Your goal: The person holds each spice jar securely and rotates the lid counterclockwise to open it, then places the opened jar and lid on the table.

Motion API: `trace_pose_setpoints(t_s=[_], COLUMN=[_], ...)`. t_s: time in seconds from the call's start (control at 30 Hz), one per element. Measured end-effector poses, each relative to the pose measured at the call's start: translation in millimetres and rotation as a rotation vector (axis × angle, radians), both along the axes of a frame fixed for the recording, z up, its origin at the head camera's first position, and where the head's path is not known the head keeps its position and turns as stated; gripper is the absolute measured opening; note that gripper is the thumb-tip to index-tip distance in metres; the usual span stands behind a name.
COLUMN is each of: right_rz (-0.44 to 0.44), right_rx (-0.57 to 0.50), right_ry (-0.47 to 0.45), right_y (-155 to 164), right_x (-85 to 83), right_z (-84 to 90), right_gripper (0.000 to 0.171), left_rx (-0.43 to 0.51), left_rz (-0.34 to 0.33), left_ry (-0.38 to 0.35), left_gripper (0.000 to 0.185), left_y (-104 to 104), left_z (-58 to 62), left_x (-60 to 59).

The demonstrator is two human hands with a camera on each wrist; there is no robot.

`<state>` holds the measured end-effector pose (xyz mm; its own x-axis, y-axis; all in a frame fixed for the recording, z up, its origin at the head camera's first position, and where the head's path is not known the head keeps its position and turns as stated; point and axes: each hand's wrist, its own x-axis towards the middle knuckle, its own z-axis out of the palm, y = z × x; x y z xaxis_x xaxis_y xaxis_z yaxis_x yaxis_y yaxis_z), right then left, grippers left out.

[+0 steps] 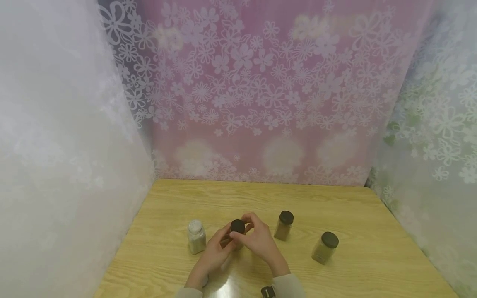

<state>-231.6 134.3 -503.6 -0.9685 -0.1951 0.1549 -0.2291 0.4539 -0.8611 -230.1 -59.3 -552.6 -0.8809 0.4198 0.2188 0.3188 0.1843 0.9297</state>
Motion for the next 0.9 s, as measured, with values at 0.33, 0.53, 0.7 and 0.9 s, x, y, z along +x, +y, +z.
trace_pose_setpoints(t_s=[0.33,0.53,0.7,0.9], right_rz=[0.032,0.017,0.001,0.028], right_rx=[0.044,0.037,0.034,0.063], right_ry=[0.061,0.03,0.032,0.088], right_y=[1.2,0.6,0.0,1.9], right_x=[-0.3,-0.9,-1.3,-2.2], right_z=[0.0,-0.4,-2.2,-2.8], right_gripper=[0.046,0.062,0.057,0.048], left_rx=[-0.017,-0.021,-0.033,-0.039], left_rz=[0.027,0.024,0.019,0.024], left_ry=[0.007,0.002,-0.014,-0.023], left_gripper=[0.06,0.061,0.062,0.063], left_y=[0.8,1.4,2.0,2.0], left_z=[-2.0,-0.5,0.3,-1.0], left_x=[-1.7,-1.6,-0.7,-0.8])
